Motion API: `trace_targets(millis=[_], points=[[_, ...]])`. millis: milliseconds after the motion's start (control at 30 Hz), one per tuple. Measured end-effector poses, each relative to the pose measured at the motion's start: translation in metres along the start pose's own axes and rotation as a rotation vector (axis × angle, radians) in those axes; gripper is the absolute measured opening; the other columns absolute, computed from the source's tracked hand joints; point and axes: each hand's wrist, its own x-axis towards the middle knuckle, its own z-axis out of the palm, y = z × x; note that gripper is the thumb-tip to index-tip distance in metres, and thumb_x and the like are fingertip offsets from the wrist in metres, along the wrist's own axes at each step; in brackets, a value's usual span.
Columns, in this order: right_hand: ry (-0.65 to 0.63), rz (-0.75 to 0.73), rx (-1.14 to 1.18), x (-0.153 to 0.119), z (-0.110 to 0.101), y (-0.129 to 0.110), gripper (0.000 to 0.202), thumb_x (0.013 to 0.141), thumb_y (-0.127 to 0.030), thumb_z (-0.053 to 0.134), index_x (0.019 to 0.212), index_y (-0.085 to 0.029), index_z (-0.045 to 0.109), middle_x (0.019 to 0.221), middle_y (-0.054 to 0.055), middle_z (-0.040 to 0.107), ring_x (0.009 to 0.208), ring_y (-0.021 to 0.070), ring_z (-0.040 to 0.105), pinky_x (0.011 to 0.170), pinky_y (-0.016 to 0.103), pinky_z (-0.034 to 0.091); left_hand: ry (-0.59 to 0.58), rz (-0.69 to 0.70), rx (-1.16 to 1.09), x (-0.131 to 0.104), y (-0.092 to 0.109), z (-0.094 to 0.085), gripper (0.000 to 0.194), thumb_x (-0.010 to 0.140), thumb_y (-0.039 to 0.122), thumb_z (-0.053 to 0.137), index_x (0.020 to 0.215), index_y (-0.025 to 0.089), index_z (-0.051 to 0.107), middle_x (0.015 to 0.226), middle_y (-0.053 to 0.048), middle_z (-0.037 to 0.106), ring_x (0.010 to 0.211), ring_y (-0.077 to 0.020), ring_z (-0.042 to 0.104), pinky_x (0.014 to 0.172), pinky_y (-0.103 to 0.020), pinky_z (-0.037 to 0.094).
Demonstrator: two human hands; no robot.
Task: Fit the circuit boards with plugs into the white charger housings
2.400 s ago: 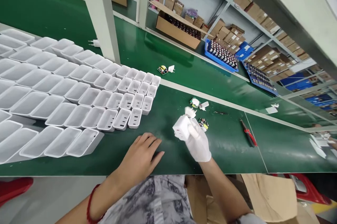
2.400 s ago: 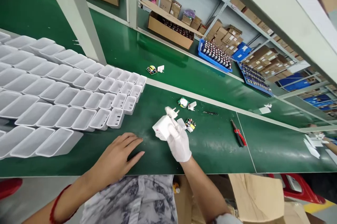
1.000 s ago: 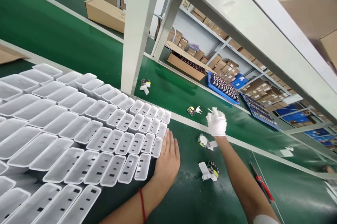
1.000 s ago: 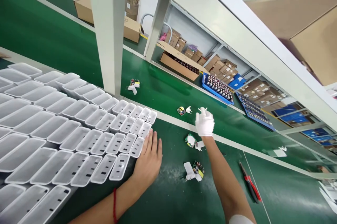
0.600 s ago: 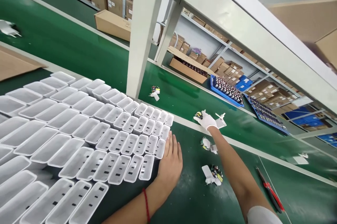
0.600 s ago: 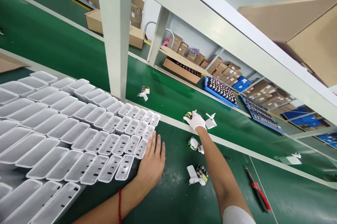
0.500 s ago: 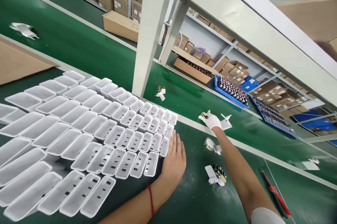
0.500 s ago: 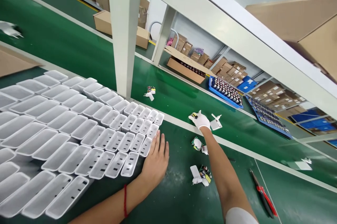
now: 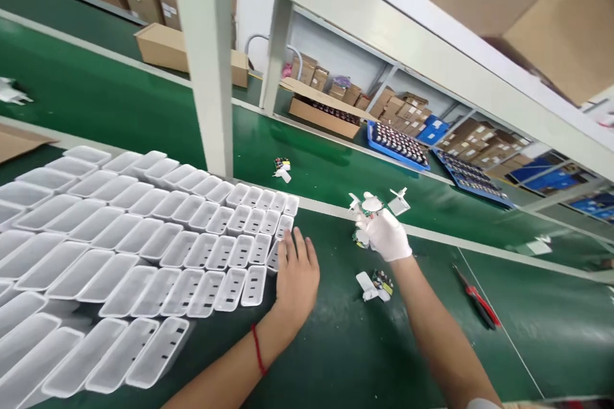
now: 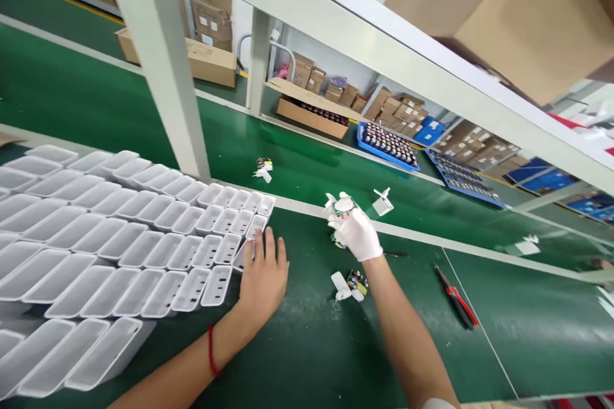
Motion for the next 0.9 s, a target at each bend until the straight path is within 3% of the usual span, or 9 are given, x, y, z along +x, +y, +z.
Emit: trace_targets(millis=[133,200,267,367,433,533,667,767,900], points=[[-0.173,0.008,0.324,-0.042,0.001,-0.001,0.074,0.069,-0.055,0.075,0.132,-0.024,0.053,0.109,0.010,0.069,0.081,0.0198,0.067,0.074,0.038,0.056,-0.010,0.138,0.015,0.005,0.007,-0.009,0.041,0.085,0.004,0.045,0.119,0.003,0.067,0.130,-0.027,0.061,0.115,-0.0398,0.061,0.096,-0.057,0.046],[-0.216,0.044,0.394,-0.056,-0.002,-0.002,0.080,0.068,-0.060,0.075,0.135,-0.023,0.051,0.101,0.008,0.071,0.066,0.0168,0.065,0.064,0.034,0.056,-0.015,0.206,0.004,0.006,0.011,-0.012,0.042,0.083,0.001,0.045,0.118,0.004,0.068,0.128,-0.026,0.062,0.109,-0.0365,0.064,0.093,-0.053,0.048],[-0.225,0.059,0.429,-0.066,-0.003,-0.004,0.081,0.069,-0.063,0.073,0.136,-0.023,0.051,0.093,0.006,0.072,0.057,0.0144,0.061,0.055,0.030,0.053,-0.019,0.251,0.003,0.006,0.013,-0.014,0.044,0.081,0.000,0.046,0.119,0.004,0.067,0.132,-0.026,0.060,0.112,-0.0370,0.063,0.094,-0.052,0.048],[-0.213,0.035,0.491,-0.070,0.000,-0.010,0.071,0.069,-0.052,0.078,0.132,-0.027,0.055,0.098,0.005,0.071,0.066,0.0153,0.063,0.052,0.025,0.050,-0.063,0.228,0.025,0.008,0.011,-0.015,0.054,0.075,-0.003,0.051,0.128,0.003,0.061,0.144,-0.029,0.047,0.129,-0.0449,0.049,0.102,-0.058,0.040],[-0.200,0.036,0.535,-0.069,0.004,-0.014,0.066,0.068,-0.047,0.080,0.127,-0.028,0.058,0.106,0.005,0.069,0.077,0.0170,0.064,0.053,0.024,0.050,-0.130,0.179,0.029,0.012,0.009,-0.014,0.057,0.071,-0.006,0.054,0.127,0.003,0.061,0.146,-0.030,0.044,0.133,-0.0478,0.043,0.105,-0.061,0.036],[-0.211,0.076,0.576,-0.064,0.007,-0.019,0.058,0.074,-0.055,0.074,0.124,-0.029,0.061,0.109,0.004,0.068,0.082,0.0171,0.064,0.058,0.025,0.053,-0.197,0.148,0.001,0.022,0.005,-0.011,0.049,0.071,-0.007,0.053,0.116,0.007,0.068,0.141,-0.027,0.051,0.127,-0.0454,0.050,0.098,-0.059,0.042],[-0.206,0.055,0.502,-0.061,0.005,-0.019,0.046,0.083,-0.048,0.068,0.124,-0.028,0.062,0.119,0.004,0.065,0.084,0.0174,0.065,0.061,0.028,0.057,-0.209,0.146,-0.114,0.039,0.000,-0.013,0.035,0.074,-0.006,0.051,0.098,0.008,0.073,0.118,-0.026,0.065,0.115,-0.0394,0.056,0.090,-0.053,0.046],[-0.139,-0.044,0.451,-0.064,0.002,-0.017,0.044,0.082,-0.042,0.071,0.123,-0.029,0.064,0.127,0.005,0.062,0.102,0.0217,0.063,0.072,0.034,0.059,-0.214,0.161,-0.279,0.042,-0.001,-0.015,0.045,0.074,-0.002,0.057,0.116,0.011,0.065,0.109,-0.020,0.065,0.110,-0.0359,0.057,0.089,-0.052,0.047],[-0.050,-0.193,0.316,-0.070,-0.001,-0.013,0.063,0.075,-0.034,0.079,0.134,-0.038,0.055,0.130,-0.001,0.059,0.109,0.0197,0.060,0.095,0.038,0.052,-0.226,0.170,-0.605,0.030,0.001,-0.006,0.076,0.078,0.017,0.070,0.144,0.020,0.033,0.120,-0.013,0.060,0.111,-0.0269,0.060,0.092,-0.042,0.052]])
